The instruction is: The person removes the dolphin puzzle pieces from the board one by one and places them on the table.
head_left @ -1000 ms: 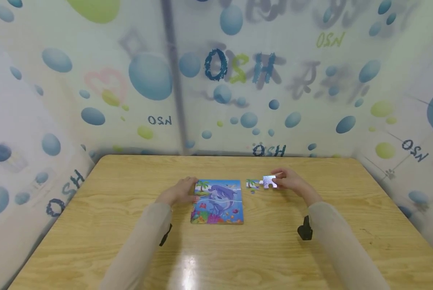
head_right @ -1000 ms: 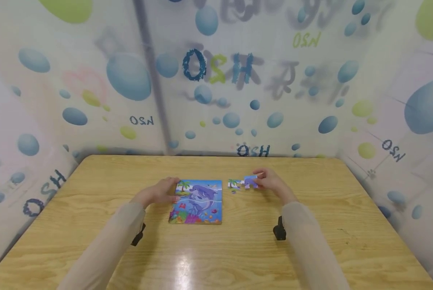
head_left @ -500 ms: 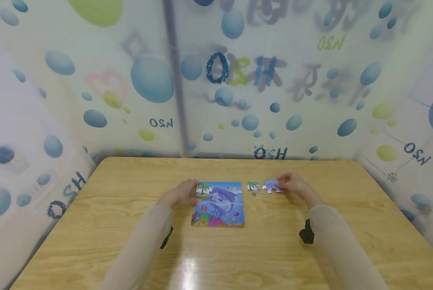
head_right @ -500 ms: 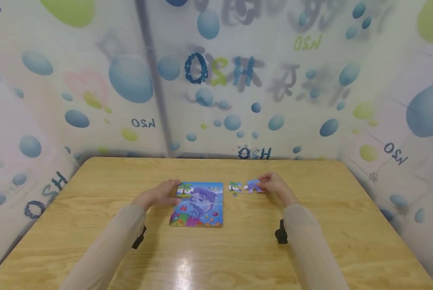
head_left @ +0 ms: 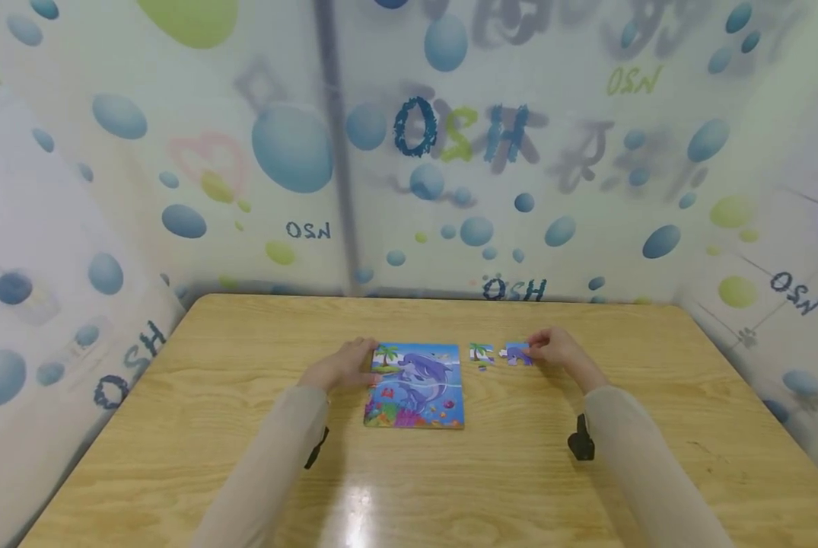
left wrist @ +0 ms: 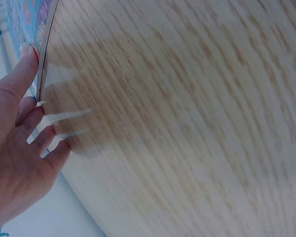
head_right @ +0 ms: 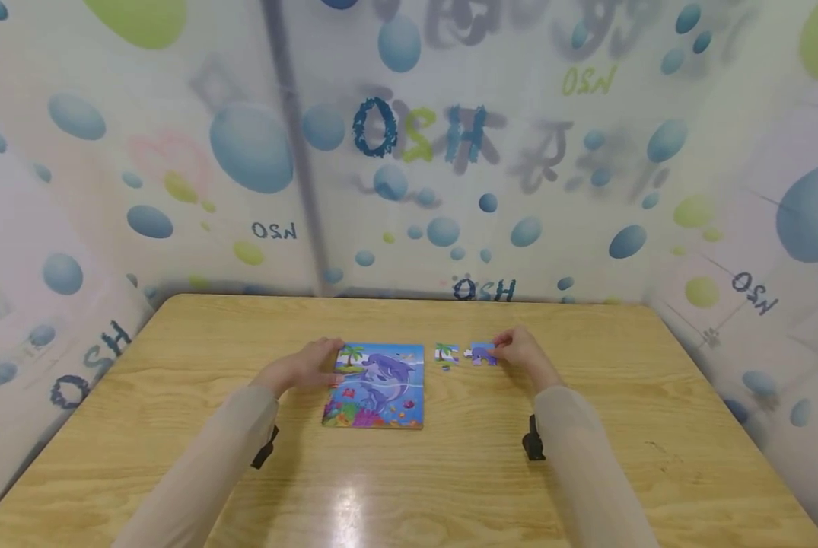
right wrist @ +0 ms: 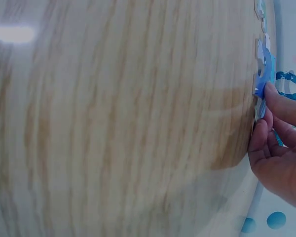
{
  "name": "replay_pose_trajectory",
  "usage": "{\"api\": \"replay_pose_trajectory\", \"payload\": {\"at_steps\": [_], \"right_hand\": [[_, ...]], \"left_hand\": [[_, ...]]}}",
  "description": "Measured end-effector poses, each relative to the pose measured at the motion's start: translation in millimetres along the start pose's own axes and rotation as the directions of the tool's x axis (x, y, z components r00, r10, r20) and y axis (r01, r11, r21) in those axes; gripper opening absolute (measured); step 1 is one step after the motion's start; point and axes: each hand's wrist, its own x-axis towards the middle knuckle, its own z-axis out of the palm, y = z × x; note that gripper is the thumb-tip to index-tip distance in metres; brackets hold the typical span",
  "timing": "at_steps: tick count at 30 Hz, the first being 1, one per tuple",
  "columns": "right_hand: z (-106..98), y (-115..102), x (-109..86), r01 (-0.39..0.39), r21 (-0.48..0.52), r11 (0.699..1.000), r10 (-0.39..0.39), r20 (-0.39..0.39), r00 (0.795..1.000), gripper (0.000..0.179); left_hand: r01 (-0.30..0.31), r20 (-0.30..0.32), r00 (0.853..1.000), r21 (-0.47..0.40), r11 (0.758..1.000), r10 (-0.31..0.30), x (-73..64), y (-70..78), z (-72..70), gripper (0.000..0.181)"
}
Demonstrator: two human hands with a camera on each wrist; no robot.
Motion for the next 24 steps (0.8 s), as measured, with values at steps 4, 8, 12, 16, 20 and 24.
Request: {"api": "replay_pose_trajectory", "payload": {"at_steps": [4, 8, 12, 16, 20, 24], "right_hand": [[-0.3, 2.0, -1.7, 0.017, -0.022, 1.000, -0.017, 0.005, 1.000, 0.030], [-0.5, 2.0, -3.6, 0.037, -0.029, 0.999, -0.037, 0.006, 0.999, 0.029], [0.7, 1.6, -4.9, 0.036, 0.017, 0.999, -0.035, -0.012, 0.999, 0.031], [0.8, -2.2, -5.9, 0.015, 0.105, 0.994, -0.011, -0.039, 0.999, 0.037], [1.9, -9.6, -7.2, 0.011, 0.116, 0.993, -0.004, -0.056, 0.998, 0.039], [6.6, -18.0, -5.8, 0.018, 0.093, 0.996, -0.011, -0.066, 0.998, 0.040]], "left_hand": [[-0.006, -0.007, 1.000, 0.011, 1.000, 0.006, 1.5, 0.5, 0.6, 0.064], [-0.005, -0.006, 1.000, 0.009, 1.000, 0.005, 1.9, 0.5, 0.8, 0.063], [0.000, -0.007, 1.000, 0.004, 1.000, 0.000, 1.5, 0.1, 0.9, 0.063], [0.004, -0.013, 1.000, 0.000, 1.000, -0.004, 1.0, 0.4, 0.0, 0.063], [0.009, -0.012, 1.000, 0.000, 1.000, -0.009, 1.3, -0.2, 0.0, 0.062], [0.014, -0.003, 1.000, -0.009, 1.000, -0.014, 2.1, -0.4, 0.4, 0.062]]}}
